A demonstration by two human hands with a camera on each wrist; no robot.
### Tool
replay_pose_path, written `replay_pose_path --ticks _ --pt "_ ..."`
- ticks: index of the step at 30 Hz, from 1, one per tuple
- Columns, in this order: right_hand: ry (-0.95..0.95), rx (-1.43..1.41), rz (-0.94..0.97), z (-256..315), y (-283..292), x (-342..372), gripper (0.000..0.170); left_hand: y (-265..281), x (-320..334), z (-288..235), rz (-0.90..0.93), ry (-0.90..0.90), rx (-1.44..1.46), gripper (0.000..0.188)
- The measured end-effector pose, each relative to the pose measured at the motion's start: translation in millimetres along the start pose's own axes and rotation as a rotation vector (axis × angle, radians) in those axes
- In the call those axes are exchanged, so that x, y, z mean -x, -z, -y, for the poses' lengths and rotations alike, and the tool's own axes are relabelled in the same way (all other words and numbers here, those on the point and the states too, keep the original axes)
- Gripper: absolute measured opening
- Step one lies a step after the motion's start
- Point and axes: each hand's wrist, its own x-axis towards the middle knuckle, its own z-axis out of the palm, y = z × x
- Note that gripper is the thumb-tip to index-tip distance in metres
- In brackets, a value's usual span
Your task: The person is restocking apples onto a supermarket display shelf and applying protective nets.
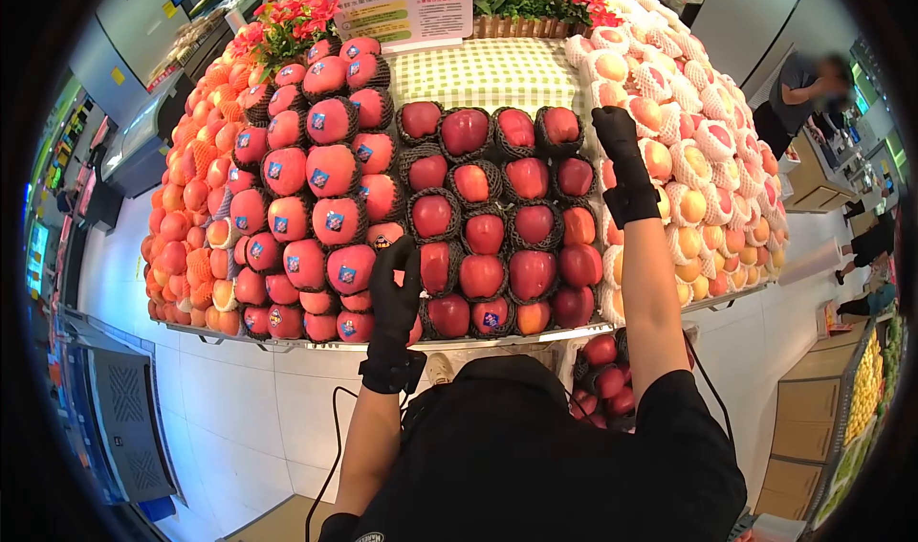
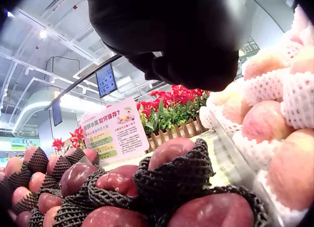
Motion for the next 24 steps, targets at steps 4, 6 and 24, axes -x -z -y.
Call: replay_pose_path --ticks 4,6,24 --pt "0.433 0.324 -0.045 -18 -2 33 0.031 8 -4 3 0.062 0.086 0.063 0.020" --pt "0.398 0.209 0.059 -32 -4 50 0.028 14 -4 3 0.116 0.138 0.048 0.018" --pt "-0.444 -0.261 -0.005 -5 11 301 0.040 24 -11 23 0.256 0.187 0.383 0.016"
